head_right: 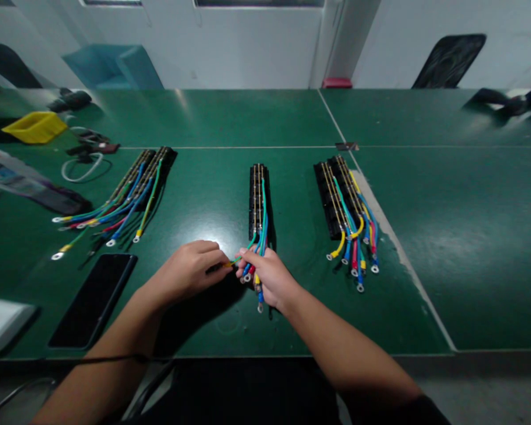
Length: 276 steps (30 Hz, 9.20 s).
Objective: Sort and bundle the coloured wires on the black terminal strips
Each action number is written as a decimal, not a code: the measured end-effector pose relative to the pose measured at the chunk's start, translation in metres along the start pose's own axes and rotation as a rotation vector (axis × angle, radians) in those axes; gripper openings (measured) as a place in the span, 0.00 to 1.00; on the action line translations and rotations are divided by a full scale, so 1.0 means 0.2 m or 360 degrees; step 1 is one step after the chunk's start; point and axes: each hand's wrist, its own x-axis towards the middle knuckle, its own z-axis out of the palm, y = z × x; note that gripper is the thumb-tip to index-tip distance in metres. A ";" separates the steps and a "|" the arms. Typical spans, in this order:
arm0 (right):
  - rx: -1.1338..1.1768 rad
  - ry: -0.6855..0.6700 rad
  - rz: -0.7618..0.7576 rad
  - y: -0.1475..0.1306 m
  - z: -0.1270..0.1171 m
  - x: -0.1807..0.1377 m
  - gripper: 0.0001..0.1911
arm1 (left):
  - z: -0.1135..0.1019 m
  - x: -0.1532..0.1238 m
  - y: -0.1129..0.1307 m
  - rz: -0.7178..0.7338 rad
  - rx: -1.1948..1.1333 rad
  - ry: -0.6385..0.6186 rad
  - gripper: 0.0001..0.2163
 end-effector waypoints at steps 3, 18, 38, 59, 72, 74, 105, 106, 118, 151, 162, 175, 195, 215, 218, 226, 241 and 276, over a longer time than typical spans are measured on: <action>-0.0002 0.0001 0.0011 0.00 0.00 0.00 0.07 | 0.00 0.00 0.00 -0.0005 -0.0038 -0.0002 0.09; -0.0044 0.0023 0.0051 -0.02 0.01 -0.01 0.07 | 0.02 0.00 -0.01 0.0019 -0.0073 -0.0025 0.09; -0.0037 0.0020 0.0066 -0.02 0.01 -0.01 0.05 | 0.04 0.00 -0.02 0.0062 -0.0111 -0.0012 0.09; 0.0016 0.0059 0.0042 -0.02 0.01 -0.01 0.04 | 0.02 0.02 0.01 0.0118 -0.0017 -0.0015 0.13; -0.0011 0.0047 0.0074 -0.01 0.01 -0.01 0.04 | 0.03 0.01 0.00 0.0085 0.0000 -0.0006 0.11; -0.0028 0.0046 0.0071 -0.02 0.01 -0.01 0.04 | 0.02 0.01 0.00 0.0091 -0.0011 -0.0026 0.11; -0.0048 0.0030 0.0085 0.00 -0.02 0.00 0.05 | 0.00 0.03 0.04 -0.0055 -0.0197 -0.0164 0.08; -0.0043 0.0040 0.0083 0.00 -0.02 0.00 0.04 | -0.01 0.03 0.04 -0.0054 -0.0186 -0.0176 0.08; 0.0003 0.0048 0.0078 -0.01 -0.01 -0.01 0.07 | 0.00 0.04 0.04 -0.0053 -0.0190 -0.0171 0.08; -0.0036 0.0030 0.0094 -0.02 0.00 -0.01 0.05 | 0.03 0.03 0.01 0.0013 -0.0260 -0.0103 0.09; -0.0008 0.0032 0.0112 -0.03 -0.01 -0.02 0.03 | 0.06 0.03 0.00 0.0035 -0.0282 -0.0056 0.07; -0.0061 0.0075 0.0148 -0.04 0.00 -0.03 0.05 | 0.07 0.03 0.02 0.0020 -0.0311 -0.0084 0.08; -0.0037 0.0033 0.0143 -0.04 -0.01 -0.02 0.05 | 0.07 0.02 0.03 0.0023 -0.0226 -0.0106 0.09; 0.0038 0.0010 0.0183 -0.05 -0.01 -0.02 0.07 | 0.12 0.01 -0.01 0.0095 -0.0329 0.0095 0.09; 0.0046 0.0035 0.0196 -0.05 0.00 -0.02 0.08 | 0.12 0.01 -0.01 0.0112 -0.0367 0.0103 0.09; 0.0091 0.0012 0.0234 -0.06 0.00 -0.02 0.07 | 0.12 0.01 -0.03 0.0149 -0.0492 0.0080 0.09; 0.0042 -0.0045 0.0245 -0.06 -0.02 -0.01 0.08 | 0.11 0.00 -0.03 -0.0013 -0.0627 0.0157 0.08; 0.0070 -0.0062 0.0234 -0.06 -0.02 -0.01 0.07 | 0.11 0.01 -0.04 0.0098 -0.0532 0.0122 0.12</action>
